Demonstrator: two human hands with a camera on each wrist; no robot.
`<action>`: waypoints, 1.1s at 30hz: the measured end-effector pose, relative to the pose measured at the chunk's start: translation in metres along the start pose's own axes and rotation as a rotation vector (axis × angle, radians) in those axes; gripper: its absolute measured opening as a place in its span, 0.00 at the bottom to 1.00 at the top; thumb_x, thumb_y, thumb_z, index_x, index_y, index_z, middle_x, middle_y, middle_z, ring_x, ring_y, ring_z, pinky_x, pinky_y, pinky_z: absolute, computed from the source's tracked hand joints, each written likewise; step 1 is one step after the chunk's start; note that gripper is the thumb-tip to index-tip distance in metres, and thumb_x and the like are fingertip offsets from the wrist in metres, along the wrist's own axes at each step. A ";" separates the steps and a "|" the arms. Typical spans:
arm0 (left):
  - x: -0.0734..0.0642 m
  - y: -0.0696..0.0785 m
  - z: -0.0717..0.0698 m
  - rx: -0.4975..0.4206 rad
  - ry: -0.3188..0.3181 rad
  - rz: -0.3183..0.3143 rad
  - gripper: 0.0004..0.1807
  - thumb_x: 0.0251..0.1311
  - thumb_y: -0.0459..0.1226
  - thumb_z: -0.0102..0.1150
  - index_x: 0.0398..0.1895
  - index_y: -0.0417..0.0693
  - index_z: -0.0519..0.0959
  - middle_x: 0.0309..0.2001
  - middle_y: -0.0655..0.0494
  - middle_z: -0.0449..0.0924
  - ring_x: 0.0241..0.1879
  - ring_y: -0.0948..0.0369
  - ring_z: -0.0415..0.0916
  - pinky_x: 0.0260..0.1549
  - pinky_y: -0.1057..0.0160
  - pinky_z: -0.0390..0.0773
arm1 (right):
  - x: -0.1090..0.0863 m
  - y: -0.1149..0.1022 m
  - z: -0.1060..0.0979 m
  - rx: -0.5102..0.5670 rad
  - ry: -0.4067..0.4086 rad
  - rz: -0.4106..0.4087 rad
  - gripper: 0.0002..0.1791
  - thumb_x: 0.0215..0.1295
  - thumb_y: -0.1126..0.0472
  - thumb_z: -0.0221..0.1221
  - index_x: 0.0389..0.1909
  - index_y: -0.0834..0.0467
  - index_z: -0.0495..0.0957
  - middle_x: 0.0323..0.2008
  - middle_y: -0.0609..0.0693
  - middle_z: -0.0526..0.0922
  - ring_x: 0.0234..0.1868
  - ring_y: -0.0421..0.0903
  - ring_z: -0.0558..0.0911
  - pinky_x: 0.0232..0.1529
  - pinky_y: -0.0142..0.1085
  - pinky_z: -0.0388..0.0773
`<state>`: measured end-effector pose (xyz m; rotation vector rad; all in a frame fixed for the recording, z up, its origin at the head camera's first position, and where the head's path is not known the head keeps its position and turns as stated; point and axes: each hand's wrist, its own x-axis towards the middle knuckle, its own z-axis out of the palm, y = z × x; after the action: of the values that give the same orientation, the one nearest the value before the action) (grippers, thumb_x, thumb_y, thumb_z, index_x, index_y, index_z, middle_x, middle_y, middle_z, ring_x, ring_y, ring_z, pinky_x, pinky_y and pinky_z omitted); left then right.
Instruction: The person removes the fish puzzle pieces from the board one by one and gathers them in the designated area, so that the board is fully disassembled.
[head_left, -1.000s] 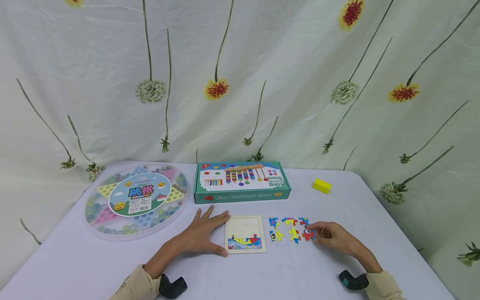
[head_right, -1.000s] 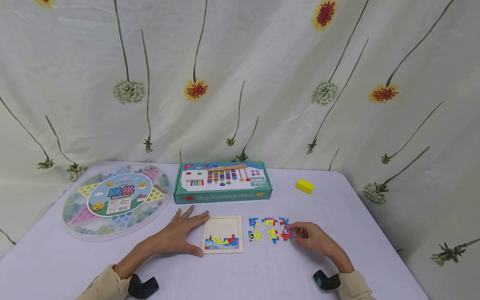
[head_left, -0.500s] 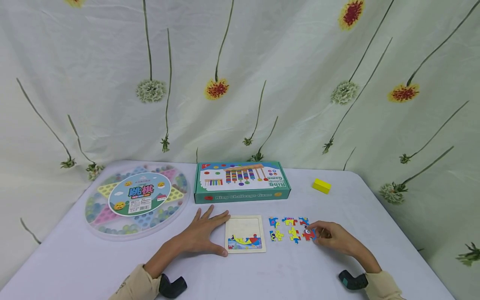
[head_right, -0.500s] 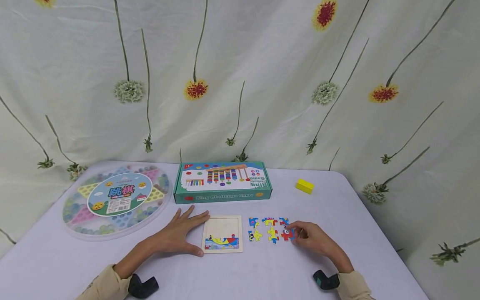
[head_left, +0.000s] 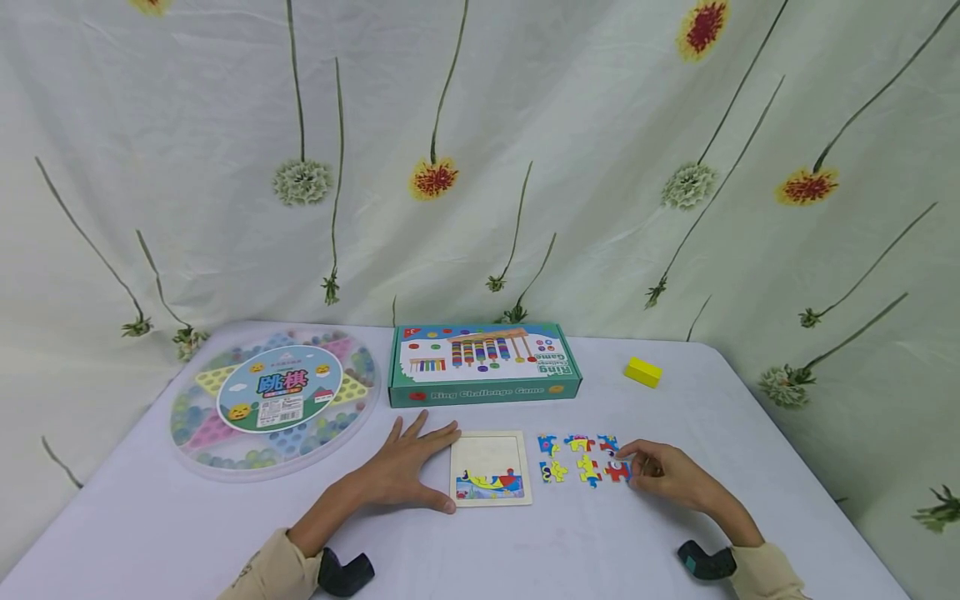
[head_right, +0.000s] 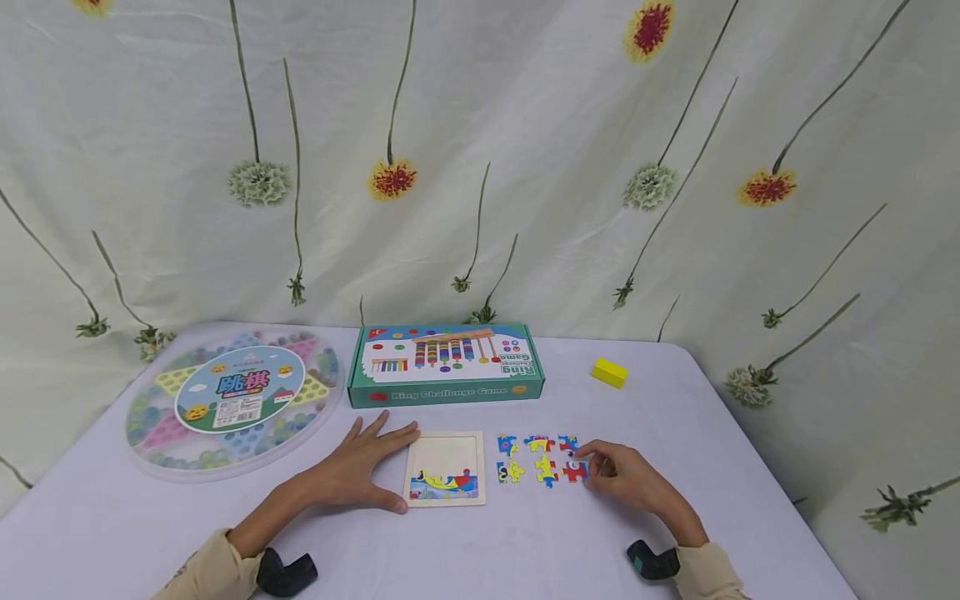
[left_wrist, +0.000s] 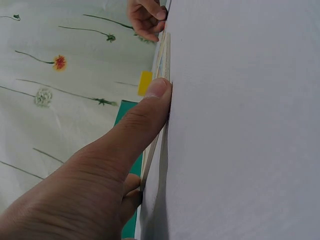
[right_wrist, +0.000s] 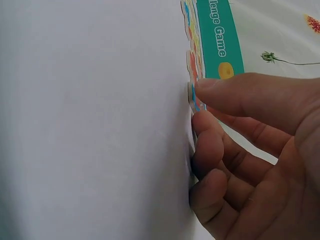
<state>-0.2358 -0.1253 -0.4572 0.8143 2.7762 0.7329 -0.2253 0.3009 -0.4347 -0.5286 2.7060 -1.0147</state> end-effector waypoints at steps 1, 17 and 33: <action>0.000 0.000 0.000 -0.001 0.000 0.001 0.58 0.36 0.69 0.67 0.73 0.57 0.60 0.74 0.60 0.54 0.75 0.43 0.31 0.67 0.35 0.27 | 0.000 0.000 0.000 -0.003 0.001 0.002 0.18 0.56 0.68 0.63 0.49 0.64 0.77 0.29 0.47 0.74 0.27 0.38 0.70 0.27 0.27 0.70; 0.000 0.001 -0.001 0.000 0.005 0.002 0.58 0.36 0.69 0.67 0.72 0.56 0.61 0.74 0.59 0.55 0.75 0.42 0.31 0.67 0.35 0.27 | 0.001 -0.002 0.001 -0.019 0.038 0.014 0.16 0.57 0.70 0.61 0.48 0.62 0.78 0.29 0.47 0.74 0.28 0.41 0.72 0.27 0.28 0.72; 0.000 0.002 -0.002 0.003 -0.002 -0.007 0.58 0.36 0.69 0.67 0.73 0.56 0.60 0.74 0.60 0.54 0.75 0.43 0.32 0.67 0.35 0.28 | 0.035 -0.049 0.025 -0.030 0.138 -0.138 0.16 0.59 0.66 0.63 0.50 0.58 0.79 0.38 0.48 0.81 0.37 0.43 0.76 0.35 0.30 0.78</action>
<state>-0.2356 -0.1246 -0.4549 0.8053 2.7771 0.7263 -0.2368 0.2379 -0.4223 -0.6828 2.8433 -1.0839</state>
